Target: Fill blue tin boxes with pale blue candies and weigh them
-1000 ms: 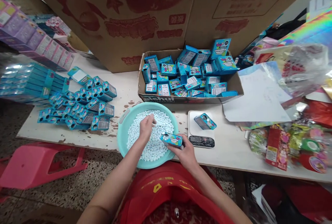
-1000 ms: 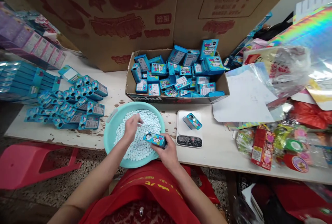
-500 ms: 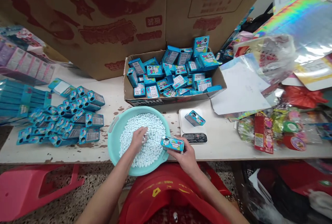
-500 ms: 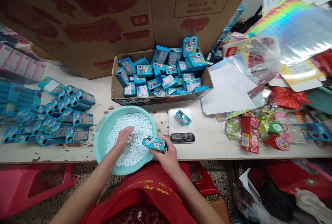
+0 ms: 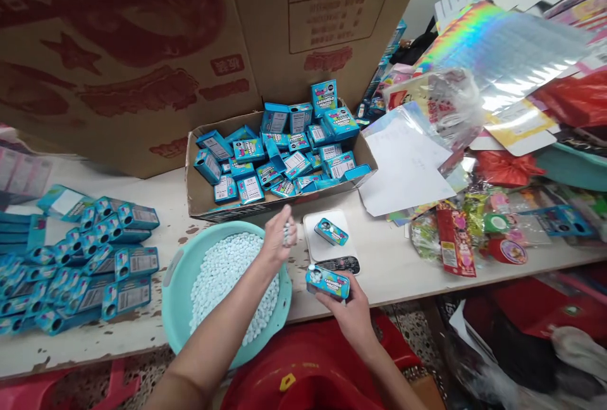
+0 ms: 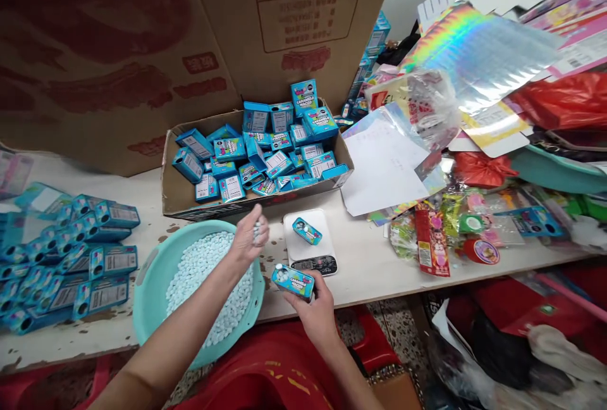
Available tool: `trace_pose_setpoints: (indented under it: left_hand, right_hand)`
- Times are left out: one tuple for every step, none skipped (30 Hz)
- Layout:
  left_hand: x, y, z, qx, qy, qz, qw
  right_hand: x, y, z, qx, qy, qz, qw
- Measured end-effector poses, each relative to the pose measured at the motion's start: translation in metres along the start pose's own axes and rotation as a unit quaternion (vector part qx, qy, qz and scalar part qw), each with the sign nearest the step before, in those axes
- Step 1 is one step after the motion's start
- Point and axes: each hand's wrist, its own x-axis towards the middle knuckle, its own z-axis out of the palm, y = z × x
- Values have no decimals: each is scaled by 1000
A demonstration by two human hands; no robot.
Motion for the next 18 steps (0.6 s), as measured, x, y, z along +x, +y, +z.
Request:
trace_pose_setpoints:
  left_hand:
    - [8,-7,18,16,-15,20,1000]
    - [16,-14,34,29,-23,38,999]
    - [23,-20,47,41,-25,56,997]
    - [29,-26,57,52,-20,71,996]
    - [34,-31,64,63,-11,83,994]
    - [39,-35,69,74,0,94,993]
    - [42,-38,71,84,10,103,991]
    - [44,-42,72,92,17,112,989]
    - [46,-44,72,98,21,124,987]
    - [47,-47,72,101,22,135,985]
    - [48,-48,72,102,22,146,984]
    - [48,-50,72,102,23,153,983]
    - [48,-51,72,101,24,158,982]
    - [48,-51,72,101,27,159,982]
    - [48,-51,72,101,30,159,982]
    - [49,-52,73,103,32,159,981]
    - [49,-52,73,105,35,158,981]
    - [50,-52,73,109,37,159,981]
  right_hand:
    - [1,1,-5,5,14,2,1000]
    - [2,2,-10,9,28,3,1000]
    - [3,4,-16,10,42,2,999]
    - [4,5,-22,7,56,-1,998]
    - [5,6,-27,1,70,-3,998]
    - [7,7,-33,-6,81,-4,997]
    - [8,7,-38,-12,90,-4,996]
    - [10,8,-42,-17,98,-3,995]
    - [12,8,-47,-20,106,-1,994]
    - [13,9,-50,-24,114,2,993]
    - [15,9,-54,-27,123,4,992]
    - [17,9,-56,-32,133,4,991]
    - [19,9,-59,-37,141,5,989]
    - [21,9,-61,-41,148,5,988]
    - [22,8,-63,-43,151,6,988]
    - [23,7,-64,-44,153,6,987]
    - [24,6,-65,-44,154,7,987]
    - [25,5,-66,-43,154,6,987]
